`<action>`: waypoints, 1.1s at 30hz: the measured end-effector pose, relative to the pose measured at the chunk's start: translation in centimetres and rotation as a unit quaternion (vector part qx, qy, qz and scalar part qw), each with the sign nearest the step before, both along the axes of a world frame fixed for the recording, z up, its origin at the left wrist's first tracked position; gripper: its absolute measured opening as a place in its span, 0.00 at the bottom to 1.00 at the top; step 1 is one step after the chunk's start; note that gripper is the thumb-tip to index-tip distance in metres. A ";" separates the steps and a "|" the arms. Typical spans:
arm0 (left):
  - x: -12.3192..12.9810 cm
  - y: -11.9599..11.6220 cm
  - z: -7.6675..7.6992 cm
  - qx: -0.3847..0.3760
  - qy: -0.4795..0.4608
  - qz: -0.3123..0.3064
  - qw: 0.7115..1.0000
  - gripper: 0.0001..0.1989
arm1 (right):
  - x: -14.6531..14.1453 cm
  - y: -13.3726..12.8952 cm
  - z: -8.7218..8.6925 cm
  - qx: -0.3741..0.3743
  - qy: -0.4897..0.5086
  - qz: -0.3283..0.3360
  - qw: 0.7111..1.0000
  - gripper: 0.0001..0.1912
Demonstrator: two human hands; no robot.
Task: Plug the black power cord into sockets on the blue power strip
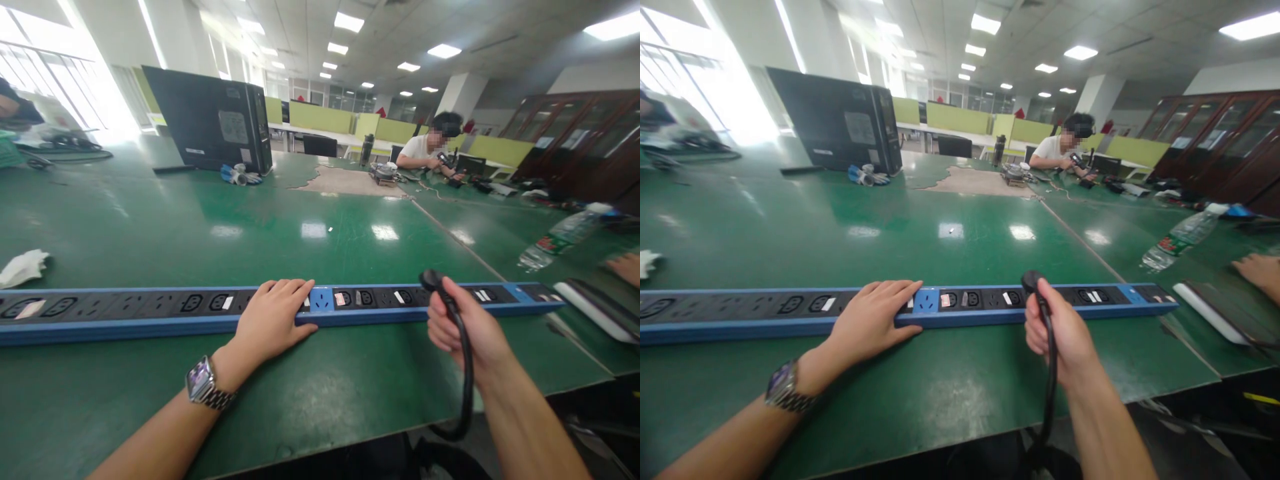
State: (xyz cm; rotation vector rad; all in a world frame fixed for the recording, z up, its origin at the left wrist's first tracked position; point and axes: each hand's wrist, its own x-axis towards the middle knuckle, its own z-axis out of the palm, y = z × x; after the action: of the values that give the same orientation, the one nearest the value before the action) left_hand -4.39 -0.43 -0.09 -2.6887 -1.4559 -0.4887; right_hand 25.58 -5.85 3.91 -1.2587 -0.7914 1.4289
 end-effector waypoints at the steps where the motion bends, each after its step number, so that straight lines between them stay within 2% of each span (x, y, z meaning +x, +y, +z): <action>1: 0.0 0.0 0.0 0.001 -0.002 -0.001 1.000 0.35 | 1.7 -0.1 0.1 0.007 -0.026 -0.005 1.000 0.24; 5: 0.0 0.0 0.0 -0.001 -0.002 -0.002 1.000 0.35 | 8.6 0.3 -1.1 -0.037 -0.106 -0.019 0.993 0.24; 9: -0.1 0.0 -0.1 0.003 -0.009 -0.003 1.000 0.34 | 12.3 1.3 -2.5 -0.075 -0.155 0.002 0.985 0.26; 14: 0.0 0.0 0.0 0.001 -0.003 -0.002 1.000 0.34 | 13.4 1.3 -2.5 -0.109 -0.189 -0.007 0.976 0.26; 18: 0.0 0.0 0.1 -0.004 0.009 -0.001 1.000 0.35 | 13.3 1.0 -2.7 -0.119 -0.171 -0.023 0.978 0.27; 21: -0.3 0.1 0.2 -0.005 0.001 -0.002 1.000 0.36 | 12.8 1.0 -2.0 -0.125 -0.163 -0.029 0.978 0.26; 24: 0.2 -0.2 0.4 0.000 -0.036 -0.032 0.999 0.41 | 9.9 0.7 -0.4 -0.087 -0.159 -0.069 0.981 0.27; 26: 1.4 -0.8 0.6 0.029 -0.076 -0.067 0.994 0.42 | 5.5 0.2 0.6 -0.041 -0.178 -0.055 0.982 0.28; 27: 2.1 -1.2 0.8 0.050 -0.089 -0.092 0.991 0.41 | 2.8 -0.1 1.1 -0.033 -0.214 -0.018 0.976 0.28; 30: 3.1 -2.2 1.4 0.102 -0.089 -0.172 0.976 0.27 | -5.1 -1.1 2.2 0.064 -0.276 0.244 0.927 0.23; 31: 2.7 -2.4 1.7 0.116 -0.090 -0.172 0.974 0.22 | -6.9 -1.4 2.4 0.090 -0.273 0.282 0.915 0.21; 32: 1.8 -2.5 1.9 0.132 -0.101 -0.142 0.976 0.19 | -8.0 -1.5 2.5 0.119 -0.268 0.273 0.916 0.20; 33: 0.5 -2.4 2.1 0.158 -0.123 -0.089 0.976 0.16 | -8.4 -1.5 2.3 0.138 -0.263 0.235 0.925 0.20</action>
State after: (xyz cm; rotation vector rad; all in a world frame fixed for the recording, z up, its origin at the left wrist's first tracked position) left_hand -3.92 -2.87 2.05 -2.5788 -1.0689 -1.0049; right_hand 17.13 -7.37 6.23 -1.2936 -1.6947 1.2806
